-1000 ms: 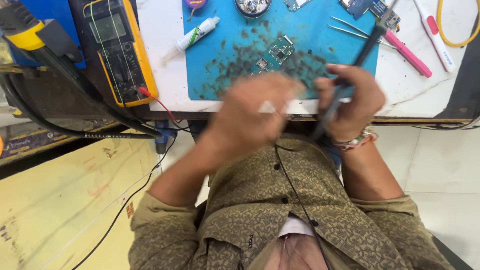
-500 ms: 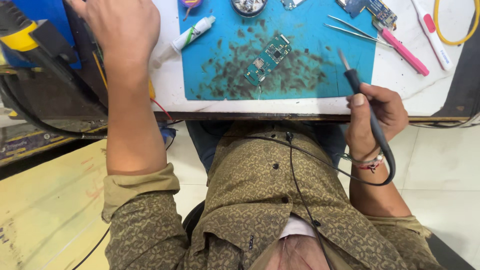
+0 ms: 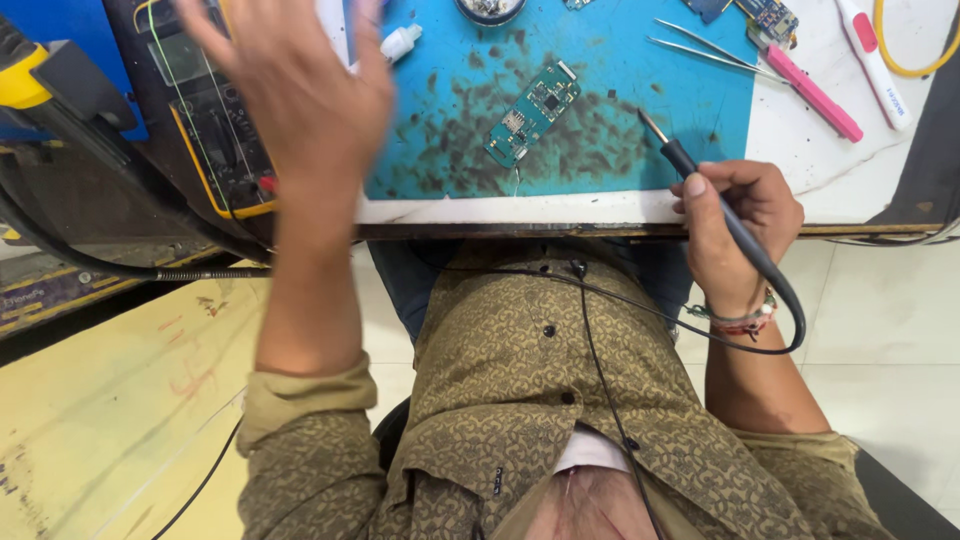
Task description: The person solders components onto a circuit board, cleans the surface with a small brush and cloth, and handles a small metal component with tweezers.
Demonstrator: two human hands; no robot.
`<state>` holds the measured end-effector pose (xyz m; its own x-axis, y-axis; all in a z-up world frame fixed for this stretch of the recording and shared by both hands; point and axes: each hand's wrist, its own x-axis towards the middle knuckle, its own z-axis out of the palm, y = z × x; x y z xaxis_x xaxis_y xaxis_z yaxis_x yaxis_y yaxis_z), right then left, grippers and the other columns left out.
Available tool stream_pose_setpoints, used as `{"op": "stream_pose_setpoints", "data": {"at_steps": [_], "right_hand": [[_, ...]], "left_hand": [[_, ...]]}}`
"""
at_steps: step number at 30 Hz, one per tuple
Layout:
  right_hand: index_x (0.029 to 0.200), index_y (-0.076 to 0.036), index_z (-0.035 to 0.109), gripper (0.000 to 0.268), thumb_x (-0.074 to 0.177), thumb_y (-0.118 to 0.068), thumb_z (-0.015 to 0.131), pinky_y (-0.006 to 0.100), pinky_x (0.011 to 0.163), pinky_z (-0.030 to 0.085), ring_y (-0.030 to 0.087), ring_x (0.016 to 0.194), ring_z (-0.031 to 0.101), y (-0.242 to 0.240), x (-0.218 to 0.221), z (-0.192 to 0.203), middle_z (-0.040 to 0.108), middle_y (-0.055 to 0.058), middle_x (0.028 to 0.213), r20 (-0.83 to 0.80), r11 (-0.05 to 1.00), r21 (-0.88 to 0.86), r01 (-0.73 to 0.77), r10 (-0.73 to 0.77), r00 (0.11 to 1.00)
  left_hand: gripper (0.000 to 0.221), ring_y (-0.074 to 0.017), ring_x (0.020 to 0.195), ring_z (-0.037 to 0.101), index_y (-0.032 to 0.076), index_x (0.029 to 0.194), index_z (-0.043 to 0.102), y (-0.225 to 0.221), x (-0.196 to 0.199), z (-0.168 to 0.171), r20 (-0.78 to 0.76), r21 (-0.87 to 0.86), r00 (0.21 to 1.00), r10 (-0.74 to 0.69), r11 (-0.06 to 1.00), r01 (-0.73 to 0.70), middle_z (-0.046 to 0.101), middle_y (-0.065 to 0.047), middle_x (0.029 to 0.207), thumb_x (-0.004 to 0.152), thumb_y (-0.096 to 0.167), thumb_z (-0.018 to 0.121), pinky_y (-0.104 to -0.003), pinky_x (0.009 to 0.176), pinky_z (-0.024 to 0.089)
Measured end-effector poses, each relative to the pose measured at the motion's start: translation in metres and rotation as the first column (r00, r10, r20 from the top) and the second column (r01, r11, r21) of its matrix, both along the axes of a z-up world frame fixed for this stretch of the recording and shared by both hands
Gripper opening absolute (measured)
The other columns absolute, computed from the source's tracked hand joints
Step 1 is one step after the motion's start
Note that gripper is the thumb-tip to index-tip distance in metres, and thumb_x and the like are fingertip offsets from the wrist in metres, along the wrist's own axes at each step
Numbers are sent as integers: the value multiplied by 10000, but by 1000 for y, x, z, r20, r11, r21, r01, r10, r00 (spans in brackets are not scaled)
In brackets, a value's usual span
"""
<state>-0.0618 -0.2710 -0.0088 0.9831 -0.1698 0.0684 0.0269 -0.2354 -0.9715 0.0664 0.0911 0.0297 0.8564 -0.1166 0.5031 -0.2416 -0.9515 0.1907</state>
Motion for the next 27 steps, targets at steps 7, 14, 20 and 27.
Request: {"op": "stream_pose_setpoints", "data": {"at_steps": [7,14,20,27], "right_hand": [[1020,-72,729,144,898,-6,769,290,713,478,198,832,622,-11,1,19,653,113,985,155,832,-522,-187,308,939],[1000,-134,775,282,789,51,760,334,717,482,252,852,614,-19,-3,34,657,127,1014,35,660,-702,-268,408,912],[1129,62,717,146,1076,-50,795,264,763,575,179,835,718,-27,-26,-3,721,159,983,73,976,-213,-37,54,996],[1246,26,632,230,1072,-121,665,259,727,623,155,816,755,-4,-19,-1,741,151,1033,86,988,131,82,-94,992]], "left_hand": [[356,-224,1171,603,93,1276,667,-75,-58,-6,-130,-347,957,-259,916,200,667,-58,1259,982,275,754,-426,1098,341],[439,-240,1116,583,82,1236,685,-83,-69,-18,-179,-341,955,-236,926,165,637,-56,1192,879,317,785,-426,1026,338],[496,-244,1143,555,70,1258,679,-83,-70,-19,-201,-306,953,-225,939,157,619,-67,1208,888,384,780,-442,1026,310],[494,-236,1161,539,79,1279,679,-82,-70,-19,-218,-289,952,-215,946,148,600,-60,1218,914,400,765,-446,1040,309]]}}
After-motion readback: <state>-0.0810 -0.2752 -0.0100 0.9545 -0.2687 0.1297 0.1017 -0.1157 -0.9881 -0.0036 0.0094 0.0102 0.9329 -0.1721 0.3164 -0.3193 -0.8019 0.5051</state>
